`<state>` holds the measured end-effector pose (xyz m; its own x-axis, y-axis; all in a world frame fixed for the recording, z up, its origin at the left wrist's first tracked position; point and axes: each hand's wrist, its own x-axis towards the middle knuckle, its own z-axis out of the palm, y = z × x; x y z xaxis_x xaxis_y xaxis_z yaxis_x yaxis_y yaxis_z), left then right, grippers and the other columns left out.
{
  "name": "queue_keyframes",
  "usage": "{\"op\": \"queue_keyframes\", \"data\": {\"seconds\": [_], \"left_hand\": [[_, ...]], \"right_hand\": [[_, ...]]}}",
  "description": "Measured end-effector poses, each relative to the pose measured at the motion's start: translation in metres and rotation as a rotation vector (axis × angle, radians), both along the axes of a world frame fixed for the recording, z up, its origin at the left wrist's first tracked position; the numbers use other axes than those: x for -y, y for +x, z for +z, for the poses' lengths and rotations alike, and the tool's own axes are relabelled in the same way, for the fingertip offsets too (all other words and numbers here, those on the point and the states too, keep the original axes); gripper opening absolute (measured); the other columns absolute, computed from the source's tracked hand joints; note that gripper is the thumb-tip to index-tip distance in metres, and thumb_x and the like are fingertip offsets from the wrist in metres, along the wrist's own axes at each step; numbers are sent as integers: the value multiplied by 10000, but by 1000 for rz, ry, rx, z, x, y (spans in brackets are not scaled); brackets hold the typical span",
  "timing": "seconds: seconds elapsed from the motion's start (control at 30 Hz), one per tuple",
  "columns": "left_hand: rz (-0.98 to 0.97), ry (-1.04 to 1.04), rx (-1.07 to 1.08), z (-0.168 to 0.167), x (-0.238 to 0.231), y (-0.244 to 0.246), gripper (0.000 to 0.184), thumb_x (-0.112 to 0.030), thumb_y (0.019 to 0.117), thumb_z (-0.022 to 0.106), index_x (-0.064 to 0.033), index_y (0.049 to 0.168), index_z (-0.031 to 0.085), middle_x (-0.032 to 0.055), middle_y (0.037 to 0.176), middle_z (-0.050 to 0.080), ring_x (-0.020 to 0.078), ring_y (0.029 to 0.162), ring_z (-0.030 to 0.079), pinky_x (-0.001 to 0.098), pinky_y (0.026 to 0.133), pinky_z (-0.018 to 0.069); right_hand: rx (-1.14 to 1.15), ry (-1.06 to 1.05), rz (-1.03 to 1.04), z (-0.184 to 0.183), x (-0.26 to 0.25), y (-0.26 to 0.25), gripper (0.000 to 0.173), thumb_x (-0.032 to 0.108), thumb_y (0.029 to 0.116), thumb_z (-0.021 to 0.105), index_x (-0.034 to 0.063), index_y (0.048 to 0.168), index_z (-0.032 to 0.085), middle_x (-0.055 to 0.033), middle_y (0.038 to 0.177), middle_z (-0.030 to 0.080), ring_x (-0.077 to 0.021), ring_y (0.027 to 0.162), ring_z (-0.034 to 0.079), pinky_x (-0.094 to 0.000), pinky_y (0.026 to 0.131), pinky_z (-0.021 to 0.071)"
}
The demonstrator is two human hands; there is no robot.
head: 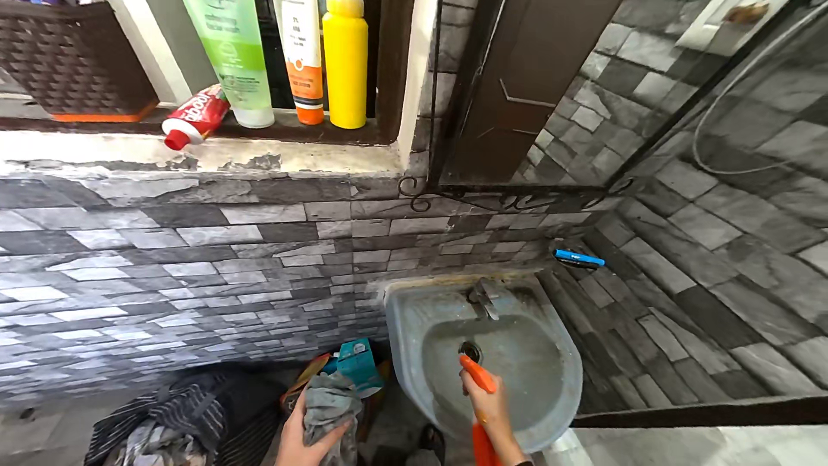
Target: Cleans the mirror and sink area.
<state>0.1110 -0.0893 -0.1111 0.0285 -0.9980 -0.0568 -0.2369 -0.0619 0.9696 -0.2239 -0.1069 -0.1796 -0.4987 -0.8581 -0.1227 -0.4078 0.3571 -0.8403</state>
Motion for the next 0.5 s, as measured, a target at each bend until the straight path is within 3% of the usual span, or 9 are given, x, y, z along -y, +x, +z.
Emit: {"op": "queue_keyframes", "data": {"seconds": [0.13,0.27,0.33,0.4,0.5], "left_hand": [[1,10,14,-2,-4,2,911,-140,718,847,177,1432,379,249,1308,608,84,1200,604,223,1054,464],[-8,50,35,2,-6,4,911,-136,735,838,177,1446,361,276,1332,586,134,1234,589,265,1074,456],[-16,55,31,0,-6,3,909,-131,722,842,172,1440,374,266,1326,593,119,1223,595,251,1067,461],[-31,56,28,-2,-5,2,915,-133,717,842,168,1443,373,254,1326,595,93,1214,595,228,1060,459],[-50,48,27,-5,-2,0,910,-138,707,844,171,1430,386,240,1310,607,65,1195,599,205,1046,462]], "right_hand": [[-39,140,22,3,-16,0,280,273,886,685,-2,876,741,-121,742,688,-249,685,664,-491,684,534],[-1,84,158,6,-42,0,294,201,905,669,-18,1083,750,-169,993,758,-275,935,726,-493,874,554],[-12,104,127,1,-56,2,279,234,899,671,-6,1009,760,-145,889,748,-260,827,719,-489,790,566],[-53,176,52,-1,-70,4,327,316,897,678,-2,896,756,-146,777,717,-293,744,697,-542,725,539],[-127,221,-34,4,-92,4,422,392,889,677,-22,850,748,-192,768,704,-358,756,691,-600,728,519]]}}
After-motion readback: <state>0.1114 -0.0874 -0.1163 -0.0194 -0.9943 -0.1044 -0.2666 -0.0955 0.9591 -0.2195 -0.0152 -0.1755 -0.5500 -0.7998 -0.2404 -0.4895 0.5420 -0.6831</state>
